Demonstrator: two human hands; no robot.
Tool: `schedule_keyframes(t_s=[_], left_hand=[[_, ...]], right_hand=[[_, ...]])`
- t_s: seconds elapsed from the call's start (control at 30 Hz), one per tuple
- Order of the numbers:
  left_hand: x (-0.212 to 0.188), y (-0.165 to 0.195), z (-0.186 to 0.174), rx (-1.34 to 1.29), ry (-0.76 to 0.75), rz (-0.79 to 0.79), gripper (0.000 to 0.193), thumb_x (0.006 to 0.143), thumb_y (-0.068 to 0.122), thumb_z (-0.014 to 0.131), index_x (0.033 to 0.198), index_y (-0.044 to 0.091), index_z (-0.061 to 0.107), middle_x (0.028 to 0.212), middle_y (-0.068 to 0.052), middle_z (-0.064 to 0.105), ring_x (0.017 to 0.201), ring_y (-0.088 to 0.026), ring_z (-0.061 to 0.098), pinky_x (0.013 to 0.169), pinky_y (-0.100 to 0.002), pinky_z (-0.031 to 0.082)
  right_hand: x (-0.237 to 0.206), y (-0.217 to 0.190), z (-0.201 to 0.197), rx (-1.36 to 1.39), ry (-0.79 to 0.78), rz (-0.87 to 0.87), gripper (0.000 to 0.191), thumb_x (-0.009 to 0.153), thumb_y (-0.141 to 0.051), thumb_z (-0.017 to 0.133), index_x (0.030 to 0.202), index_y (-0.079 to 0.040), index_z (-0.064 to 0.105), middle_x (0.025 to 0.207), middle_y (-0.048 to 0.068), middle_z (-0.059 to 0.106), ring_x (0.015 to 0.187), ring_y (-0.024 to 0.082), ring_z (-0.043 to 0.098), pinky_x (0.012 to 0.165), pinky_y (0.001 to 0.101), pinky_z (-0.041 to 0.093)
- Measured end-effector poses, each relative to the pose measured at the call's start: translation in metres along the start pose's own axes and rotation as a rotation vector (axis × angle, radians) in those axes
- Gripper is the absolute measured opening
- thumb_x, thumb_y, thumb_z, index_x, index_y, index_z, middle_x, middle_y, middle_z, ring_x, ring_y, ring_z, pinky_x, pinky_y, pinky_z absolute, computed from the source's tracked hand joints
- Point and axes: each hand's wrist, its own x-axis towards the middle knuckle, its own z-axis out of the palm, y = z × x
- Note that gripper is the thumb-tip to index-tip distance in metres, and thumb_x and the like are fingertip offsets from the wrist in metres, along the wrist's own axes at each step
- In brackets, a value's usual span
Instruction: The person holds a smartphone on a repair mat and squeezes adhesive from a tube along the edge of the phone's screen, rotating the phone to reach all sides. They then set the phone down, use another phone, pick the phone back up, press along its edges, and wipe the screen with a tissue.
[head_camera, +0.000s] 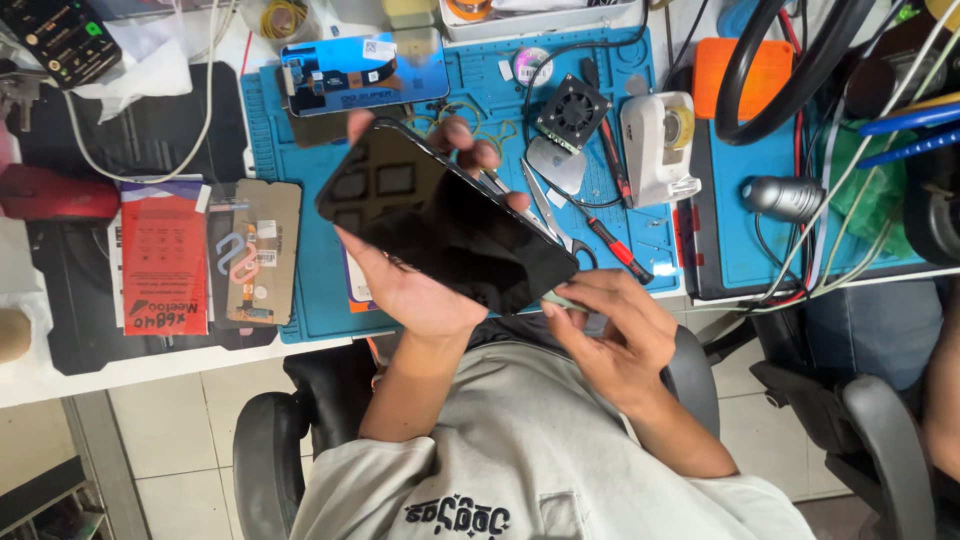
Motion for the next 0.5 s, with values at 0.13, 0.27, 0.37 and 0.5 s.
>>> schedule_keyframes(t_s=[0.13, 0.27, 0.37, 0.5], left_hand=[[0.0012, -0.0028, -0.0009, 0.004, -0.026, -0.058, 0.064, 0.110, 0.062, 0.046, 0.162, 0.028, 0.028, 0.131, -0.020, 0.047, 0.122, -0.030, 0.049, 0.100, -0.046, 0.057], [0.0020, -0.0030, -0.0052, 0.000, -0.060, -0.116, 0.076, 0.106, 0.067, 0.048, 0.164, 0.023, 0.027, 0.126, -0.019, 0.049, 0.121, -0.031, 0.049, 0.102, -0.043, 0.056], [0.0030, -0.0012, -0.0067, 0.031, -0.055, -0.191, 0.090, 0.100, 0.075, 0.052, 0.162, 0.014, 0.027, 0.120, -0.016, 0.049, 0.120, -0.030, 0.048, 0.108, -0.038, 0.052], [0.0076, -0.0010, -0.0080, 0.062, -0.040, -0.250, 0.100, 0.097, 0.080, 0.051, 0.159, 0.004, 0.032, 0.112, -0.015, 0.052, 0.115, -0.029, 0.048, 0.111, -0.032, 0.047]], right_hand=[[-0.0065, 0.0029, -0.0001, 0.009, 0.024, -0.021, 0.023, 0.083, 0.005, 0.084, 0.101, 0.006, 0.070, 0.093, 0.012, 0.069, 0.069, 0.008, 0.060, 0.056, 0.0199, 0.044], [-0.0091, 0.0047, -0.0011, -0.015, 0.041, -0.060, 0.023, 0.081, 0.004, 0.085, 0.099, 0.005, 0.070, 0.090, 0.011, 0.069, 0.067, 0.008, 0.059, 0.054, 0.0201, 0.043], [-0.0079, 0.0059, -0.0031, -0.017, 0.023, -0.027, 0.024, 0.080, 0.004, 0.086, 0.099, 0.005, 0.070, 0.089, 0.011, 0.069, 0.065, 0.007, 0.058, 0.054, 0.0202, 0.043], [-0.0046, 0.0096, -0.0019, 0.011, 0.037, -0.031, 0.024, 0.079, 0.005, 0.086, 0.098, 0.005, 0.070, 0.088, 0.011, 0.069, 0.064, 0.008, 0.058, 0.052, 0.0195, 0.042]])
